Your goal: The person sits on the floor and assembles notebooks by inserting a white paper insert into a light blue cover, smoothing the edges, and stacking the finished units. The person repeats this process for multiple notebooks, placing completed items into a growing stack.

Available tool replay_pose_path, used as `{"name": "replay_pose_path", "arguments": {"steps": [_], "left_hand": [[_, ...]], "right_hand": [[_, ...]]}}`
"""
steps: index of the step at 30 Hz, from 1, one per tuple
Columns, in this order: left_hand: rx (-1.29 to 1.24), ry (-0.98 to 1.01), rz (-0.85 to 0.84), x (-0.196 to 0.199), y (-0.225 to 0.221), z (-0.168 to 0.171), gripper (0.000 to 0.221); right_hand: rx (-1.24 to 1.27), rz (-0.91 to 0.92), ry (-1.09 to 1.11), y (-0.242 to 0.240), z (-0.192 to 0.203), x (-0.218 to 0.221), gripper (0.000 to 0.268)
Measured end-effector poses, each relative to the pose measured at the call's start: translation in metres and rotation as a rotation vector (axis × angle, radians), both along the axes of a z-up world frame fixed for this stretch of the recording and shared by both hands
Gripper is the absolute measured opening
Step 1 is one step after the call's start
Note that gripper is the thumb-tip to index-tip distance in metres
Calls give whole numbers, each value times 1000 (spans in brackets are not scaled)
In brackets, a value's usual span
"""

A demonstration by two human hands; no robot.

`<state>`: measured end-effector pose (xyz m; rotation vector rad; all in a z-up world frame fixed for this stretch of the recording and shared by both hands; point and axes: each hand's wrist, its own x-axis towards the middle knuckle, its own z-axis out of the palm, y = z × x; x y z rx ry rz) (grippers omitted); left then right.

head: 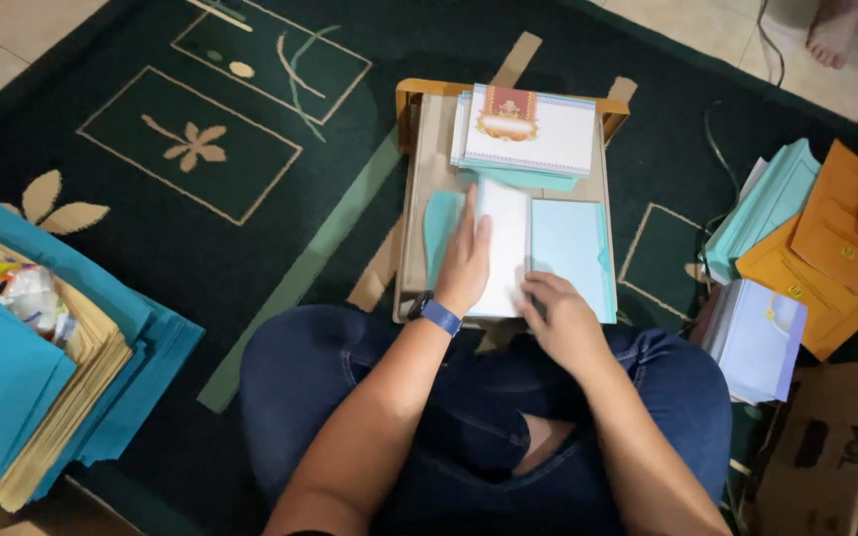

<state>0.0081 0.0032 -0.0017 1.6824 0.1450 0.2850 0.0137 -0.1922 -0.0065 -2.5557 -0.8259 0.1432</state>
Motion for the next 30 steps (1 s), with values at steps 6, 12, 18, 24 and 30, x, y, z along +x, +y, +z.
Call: {"name": "replay_pose_path", "arguments": {"steps": [6,12,18,24,30], "left_hand": [[1079,114,-101,11,-9,-65,55],[1067,60,-10,11,-10,-72,49],[1048,18,63,18,-15,-92,49],[1053,48,76,15,-17,-82,48],[1070,68,79,21,-15,-88,49]], "right_hand": [[-216,12,-147,4,-24,35,24],[-291,98,-163,46,-16,92,56],[-361,88,-71,27,-22,43,65],[-410,45,-70,5,4,-50,57],[34,-277,368,6,1,2,63]]}}
